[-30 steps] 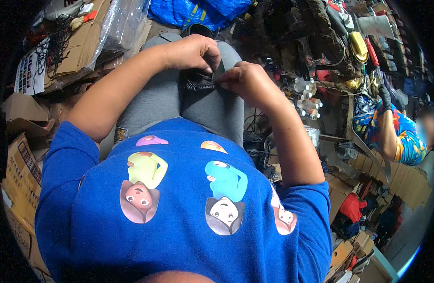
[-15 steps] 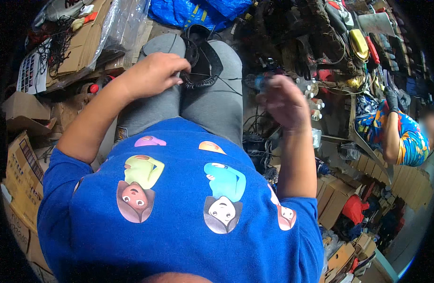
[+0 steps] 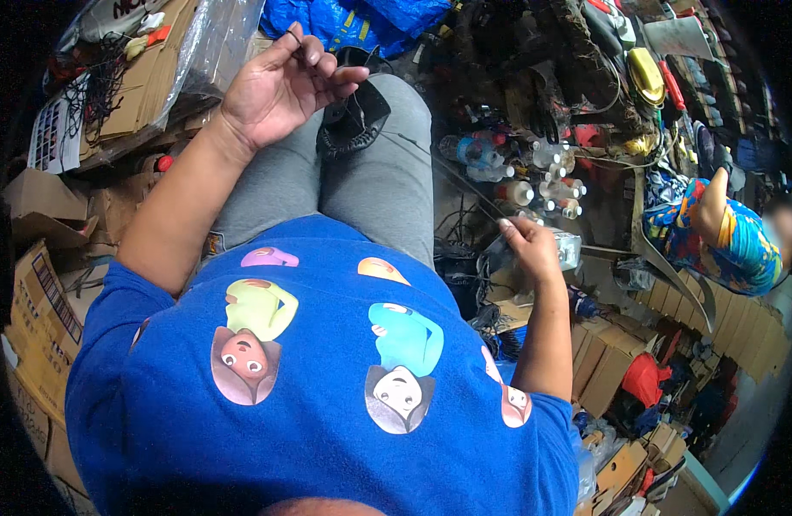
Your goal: Manually stitching the edge of a black shoe sole using a needle and thread.
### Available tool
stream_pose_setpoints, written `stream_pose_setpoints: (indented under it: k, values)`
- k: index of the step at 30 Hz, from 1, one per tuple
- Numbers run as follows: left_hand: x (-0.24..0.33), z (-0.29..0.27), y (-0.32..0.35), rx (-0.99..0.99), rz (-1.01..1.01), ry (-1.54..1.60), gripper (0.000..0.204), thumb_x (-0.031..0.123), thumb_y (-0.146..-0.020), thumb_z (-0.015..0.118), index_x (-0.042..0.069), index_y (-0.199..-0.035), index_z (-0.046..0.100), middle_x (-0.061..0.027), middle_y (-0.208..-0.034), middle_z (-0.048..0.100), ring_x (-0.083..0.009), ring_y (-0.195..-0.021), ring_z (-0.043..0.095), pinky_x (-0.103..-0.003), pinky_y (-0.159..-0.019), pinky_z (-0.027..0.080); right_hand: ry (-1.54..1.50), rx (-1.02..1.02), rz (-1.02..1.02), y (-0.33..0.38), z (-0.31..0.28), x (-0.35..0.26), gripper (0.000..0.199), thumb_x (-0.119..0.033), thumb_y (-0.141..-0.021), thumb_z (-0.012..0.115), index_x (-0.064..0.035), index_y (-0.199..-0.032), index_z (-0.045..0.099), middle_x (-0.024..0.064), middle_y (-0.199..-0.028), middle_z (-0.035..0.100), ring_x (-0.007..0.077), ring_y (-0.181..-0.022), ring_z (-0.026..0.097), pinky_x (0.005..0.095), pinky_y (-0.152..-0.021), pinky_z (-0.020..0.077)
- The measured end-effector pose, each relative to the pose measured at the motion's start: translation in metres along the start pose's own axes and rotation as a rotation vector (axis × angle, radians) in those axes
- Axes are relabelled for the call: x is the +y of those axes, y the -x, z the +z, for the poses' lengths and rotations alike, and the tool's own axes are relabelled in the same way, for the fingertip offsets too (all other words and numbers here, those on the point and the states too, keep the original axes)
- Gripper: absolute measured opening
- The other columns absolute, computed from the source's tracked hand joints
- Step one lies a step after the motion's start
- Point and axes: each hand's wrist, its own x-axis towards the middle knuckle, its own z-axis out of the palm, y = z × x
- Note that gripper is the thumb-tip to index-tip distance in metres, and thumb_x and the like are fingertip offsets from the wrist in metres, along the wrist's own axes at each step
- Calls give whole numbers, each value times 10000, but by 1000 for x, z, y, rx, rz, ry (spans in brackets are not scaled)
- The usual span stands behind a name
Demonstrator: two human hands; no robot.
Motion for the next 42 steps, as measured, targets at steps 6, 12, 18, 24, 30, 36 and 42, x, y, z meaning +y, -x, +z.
stream_pose_setpoints:
  k: [6, 12, 18, 24, 30, 36, 42]
  values:
    - [5, 0, -8, 121, -68, -93, 299, 329, -987, 397, 105, -808, 479, -50, -734, 499, -247, -783, 559, -389, -773, 484, -760, 102, -231, 20, -18, 12, 258, -294, -883, 609, -83, -1005, 694, 1, -799, 589, 95, -818, 529, 305, -808, 401]
    - [-1, 0, -9, 179, -46, -124, 282, 328, -985, 406, 117, -811, 473, -37, -727, 483, -226, -733, 533, -377, -745, 482, -1858, -78, -734, 43, -31, -66, 376, -326, -947, 497, -119, -1255, 559, -11, -777, 545, 116, -787, 529, 399, -819, 391]
    - [2, 11, -12, 277, -130, -240, 319, 333, -985, 413, 121, -750, 450, -16, -642, 428, -186, -622, 479, -321, -648, 438, -184, 103, -144, 16, 5, -32, 326, -334, -917, 558, -48, -1017, 680, 95, -903, 670, 126, -839, 590, 253, -832, 416]
    - [21, -10, -10, 400, -266, -295, 466, 350, -981, 430, 171, -575, 289, 59, -483, 235, -73, -385, 193, -259, -508, 305, 487, 177, -302, 39, 12, -8, 381, -333, -903, 514, -32, -670, 526, 170, -689, 584, 385, -686, 526, 431, -684, 394]
    - [49, -28, -7, 238, -196, -641, 227, 301, -952, 482, 100, -882, 563, -51, -840, 614, -193, -801, 600, -340, -812, 483, -501, -21, 22, 40, 29, 23, 434, -436, -966, 438, -49, -951, 635, -54, -639, 441, 79, -589, 378, 251, -566, 308]
    - [118, -58, 37, 161, -21, -1853, 307, 246, -829, 673, 77, -1082, 634, -85, -1048, 606, -162, -947, 592, -309, -898, 447, -1023, 197, 390, 30, 1, 16, 568, -474, -924, 497, -110, -1353, 421, 55, -950, 596, 178, -827, 570, 325, -737, 423]
    - [15, 11, 37, 193, 342, -1775, 213, 167, -765, 725, 45, -925, 655, -54, -907, 634, -179, -848, 599, -309, -781, 475, -189, 459, -410, -27, -12, -58, 243, -221, -891, 592, -20, -1010, 659, 102, -993, 622, 187, -905, 578, 285, -824, 438]
